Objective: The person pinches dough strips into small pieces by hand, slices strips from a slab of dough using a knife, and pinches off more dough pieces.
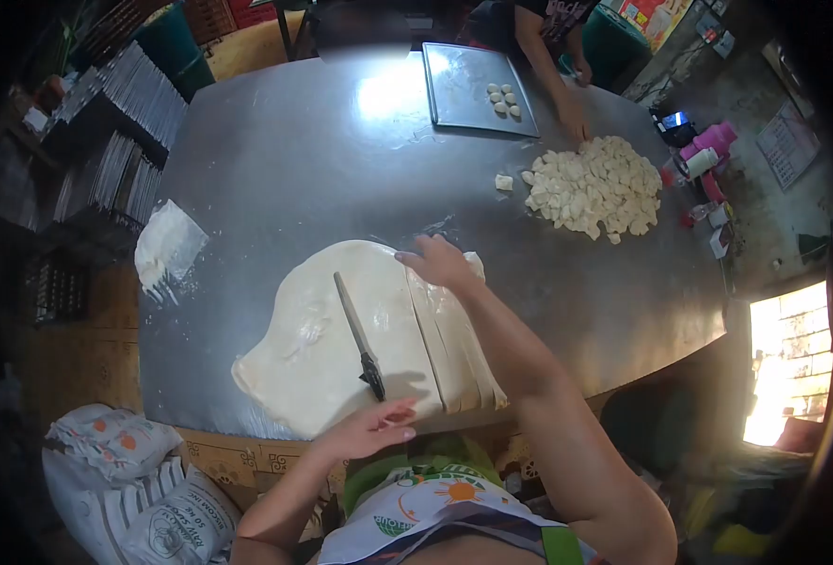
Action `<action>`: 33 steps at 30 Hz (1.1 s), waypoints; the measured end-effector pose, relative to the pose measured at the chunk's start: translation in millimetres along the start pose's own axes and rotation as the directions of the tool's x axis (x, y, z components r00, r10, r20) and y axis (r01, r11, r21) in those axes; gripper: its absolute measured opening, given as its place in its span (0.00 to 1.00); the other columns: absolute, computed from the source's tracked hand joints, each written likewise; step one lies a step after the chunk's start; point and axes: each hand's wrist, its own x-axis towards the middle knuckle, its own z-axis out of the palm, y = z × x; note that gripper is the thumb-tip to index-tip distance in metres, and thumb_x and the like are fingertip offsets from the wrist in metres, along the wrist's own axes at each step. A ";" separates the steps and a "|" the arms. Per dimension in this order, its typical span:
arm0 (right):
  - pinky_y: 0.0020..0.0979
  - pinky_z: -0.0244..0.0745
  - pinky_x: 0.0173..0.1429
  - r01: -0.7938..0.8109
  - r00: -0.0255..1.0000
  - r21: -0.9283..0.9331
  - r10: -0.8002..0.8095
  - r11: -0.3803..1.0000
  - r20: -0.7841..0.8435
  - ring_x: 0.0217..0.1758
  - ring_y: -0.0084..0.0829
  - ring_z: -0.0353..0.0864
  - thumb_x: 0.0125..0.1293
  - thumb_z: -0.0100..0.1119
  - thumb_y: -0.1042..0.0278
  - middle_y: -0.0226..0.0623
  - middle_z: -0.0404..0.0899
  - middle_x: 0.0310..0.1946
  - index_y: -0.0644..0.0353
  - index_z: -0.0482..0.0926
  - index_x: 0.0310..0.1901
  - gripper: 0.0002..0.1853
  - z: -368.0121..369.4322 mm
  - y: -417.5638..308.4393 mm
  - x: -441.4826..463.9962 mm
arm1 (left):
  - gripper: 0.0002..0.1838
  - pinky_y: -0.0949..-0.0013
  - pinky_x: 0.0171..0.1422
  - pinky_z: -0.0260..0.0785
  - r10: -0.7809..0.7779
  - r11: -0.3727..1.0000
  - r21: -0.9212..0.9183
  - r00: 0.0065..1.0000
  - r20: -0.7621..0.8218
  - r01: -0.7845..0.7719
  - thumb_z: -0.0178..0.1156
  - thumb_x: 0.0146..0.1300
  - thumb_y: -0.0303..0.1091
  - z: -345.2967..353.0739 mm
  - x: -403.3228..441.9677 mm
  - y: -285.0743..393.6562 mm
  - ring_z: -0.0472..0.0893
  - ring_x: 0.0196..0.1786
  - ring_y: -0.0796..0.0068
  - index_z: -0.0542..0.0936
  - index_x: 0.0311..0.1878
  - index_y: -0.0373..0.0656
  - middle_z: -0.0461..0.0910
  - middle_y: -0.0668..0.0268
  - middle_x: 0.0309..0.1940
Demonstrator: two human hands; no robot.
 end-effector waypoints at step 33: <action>0.44 0.76 0.48 0.696 0.708 0.692 -0.024 0.189 -0.706 0.29 0.28 0.69 0.70 0.61 0.71 0.32 0.69 0.28 0.55 0.63 0.48 0.15 -248.8 143.2 -352.1 | 0.09 0.59 0.46 0.74 0.396 0.884 0.459 0.670 -0.628 -0.092 0.59 0.60 0.24 122.0 89.4 -48.4 0.80 0.39 0.64 0.73 0.43 0.40 0.77 0.63 0.36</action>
